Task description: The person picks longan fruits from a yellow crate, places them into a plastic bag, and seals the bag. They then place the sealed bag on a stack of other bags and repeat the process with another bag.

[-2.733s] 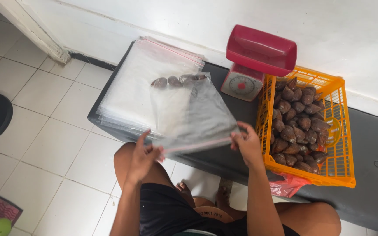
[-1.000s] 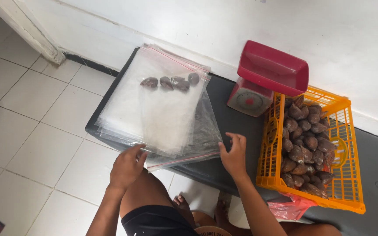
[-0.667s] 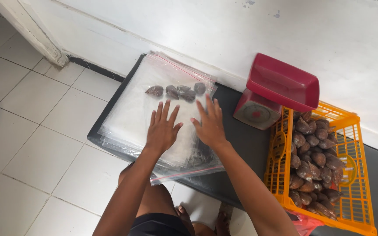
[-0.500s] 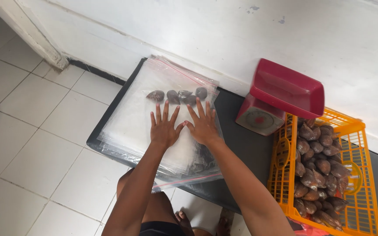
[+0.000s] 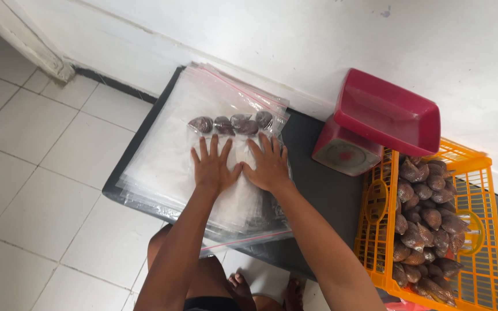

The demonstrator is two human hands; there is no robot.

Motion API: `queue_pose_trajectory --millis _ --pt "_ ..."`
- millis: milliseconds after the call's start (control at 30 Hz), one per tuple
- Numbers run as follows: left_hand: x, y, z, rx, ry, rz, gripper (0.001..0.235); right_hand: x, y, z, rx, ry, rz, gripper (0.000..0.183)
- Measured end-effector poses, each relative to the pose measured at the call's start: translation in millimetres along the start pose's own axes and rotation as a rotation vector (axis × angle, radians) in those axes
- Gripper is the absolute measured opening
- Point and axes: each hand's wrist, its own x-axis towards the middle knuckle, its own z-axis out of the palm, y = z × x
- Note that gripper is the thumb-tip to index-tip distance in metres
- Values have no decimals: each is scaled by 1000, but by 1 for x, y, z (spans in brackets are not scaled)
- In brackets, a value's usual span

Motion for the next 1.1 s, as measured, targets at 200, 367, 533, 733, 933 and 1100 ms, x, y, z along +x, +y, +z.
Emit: queue_pose_trajectory --millis 200,367,533,733,933,1100 --pt "20 5 -13 42 -51 -29 85 20 3 -8 -107 -44 20 77" --pt "11 12 -29 46 -100 -32 81 19 -2 -28 -86 -173 65 77" --pt "12 13 -28 47 -101 -40 80 21 -1 -28 -86 -198 82 79" --pt "13 13 -27 42 -102 -47 81 10 -11 -48 -62 -215 84 77" --pt "12 14 -29 40 -103 -47 82 10 -12 -48 -60 -213 91 78" --pt "14 13 -27 34 -97 -43 82 11 -12 -48 -71 -227 96 78"
